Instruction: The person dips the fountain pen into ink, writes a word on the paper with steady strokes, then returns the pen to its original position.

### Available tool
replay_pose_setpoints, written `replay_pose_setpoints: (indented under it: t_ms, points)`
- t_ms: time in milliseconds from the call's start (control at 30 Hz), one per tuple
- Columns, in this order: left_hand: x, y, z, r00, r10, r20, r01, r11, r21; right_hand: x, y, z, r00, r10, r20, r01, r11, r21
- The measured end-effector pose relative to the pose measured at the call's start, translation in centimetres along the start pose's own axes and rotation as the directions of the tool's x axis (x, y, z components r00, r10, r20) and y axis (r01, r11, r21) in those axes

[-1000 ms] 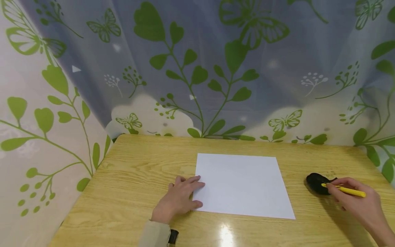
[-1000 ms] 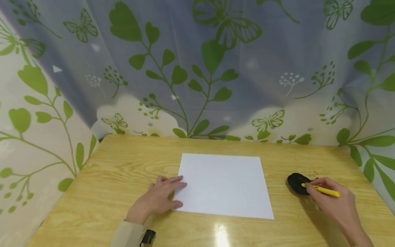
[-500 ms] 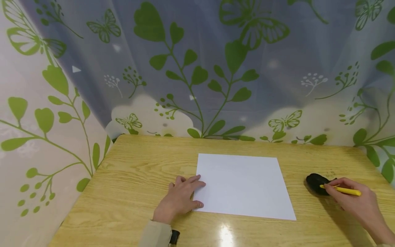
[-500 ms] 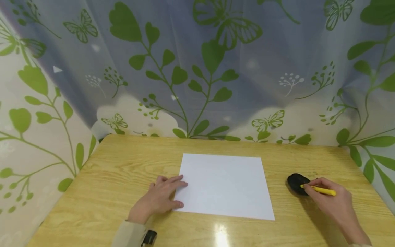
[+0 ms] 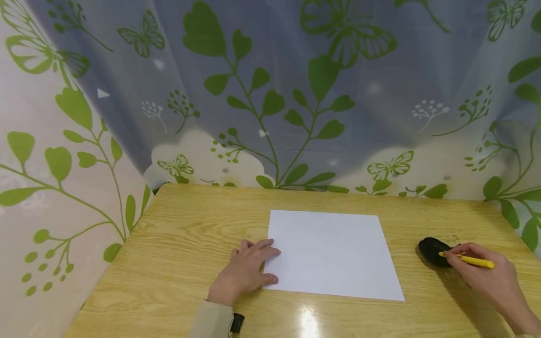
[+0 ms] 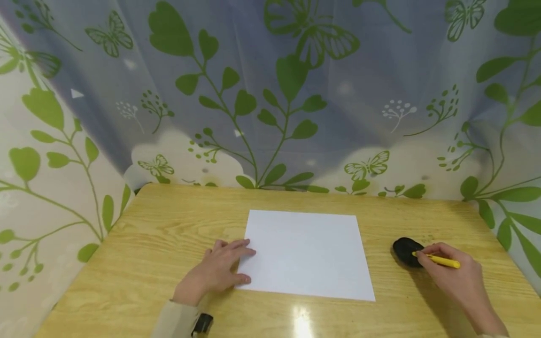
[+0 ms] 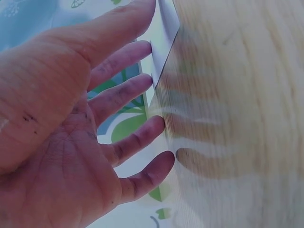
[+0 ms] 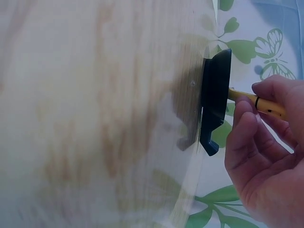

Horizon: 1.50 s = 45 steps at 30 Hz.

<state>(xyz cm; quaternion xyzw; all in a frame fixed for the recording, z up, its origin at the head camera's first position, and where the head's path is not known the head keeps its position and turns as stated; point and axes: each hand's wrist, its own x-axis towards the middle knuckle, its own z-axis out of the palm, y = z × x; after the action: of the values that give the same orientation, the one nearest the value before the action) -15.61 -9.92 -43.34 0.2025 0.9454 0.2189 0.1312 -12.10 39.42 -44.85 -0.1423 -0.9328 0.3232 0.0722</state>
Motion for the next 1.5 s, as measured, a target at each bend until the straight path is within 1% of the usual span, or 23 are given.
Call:
replay_pose_setpoints:
  t_ms: [167,367,433,500,633,833,900,1133,1267,1400,1500]
  points:
    - [-0.1,0.1,-0.1,1.0,0.003,0.005,-0.003,1.0,0.015,0.0,0.2,0.0,1.0,0.019,0.009,-0.019,1.0,0.001]
    - [0.1,0.2,0.0,1.0,0.006,0.0,-0.006,1.0,0.019,0.2,-0.2,-0.1,1.0,-0.006,-0.011,0.006,1.0,-0.023]
    - [0.2,0.2,-0.1,1.0,0.005,-0.001,-0.005,1.0,0.022,0.3,-0.3,-0.1,1.0,0.0,-0.012,-0.001,1.0,-0.019]
    - [0.3,0.2,-0.1,1.0,0.005,0.0,-0.005,1.0,0.021,0.4,-0.4,-0.1,1.0,0.019,-0.009,-0.019,1.0,-0.005]
    - [0.4,0.2,0.0,1.0,-0.002,0.005,0.002,1.0,0.015,0.1,-0.4,-0.1,0.999,0.024,-0.022,-0.023,0.999,0.043]
    - [0.6,0.2,0.0,1.0,-0.015,0.017,0.014,1.0,0.016,-0.1,-0.7,-0.3,0.998,-0.016,-0.063,0.024,0.99,0.136]
    - [0.6,0.2,0.0,1.0,-0.016,0.019,0.016,1.0,0.021,-0.2,-0.8,-0.3,0.996,-0.034,-0.077,0.046,0.987,0.151]
    - [0.5,0.4,-0.1,0.999,-0.027,0.026,0.026,1.0,0.012,-0.2,-1.7,-0.3,0.993,-0.073,-0.092,0.095,0.96,0.263]
    - [0.6,0.4,-0.1,1.0,-0.02,0.019,0.02,1.0,0.007,-0.2,-2.4,-0.2,0.989,-0.106,-0.101,0.132,0.945,0.3]
    - [0.6,0.4,-0.1,1.0,-0.013,0.017,0.013,1.0,0.01,-0.2,-3.0,0.1,0.981,-0.163,-0.109,0.191,0.916,0.351]
    - [0.6,0.4,-0.1,1.0,-0.013,0.021,0.013,1.0,0.014,-0.2,-3.5,0.6,0.976,-0.192,-0.098,0.215,0.899,0.381]
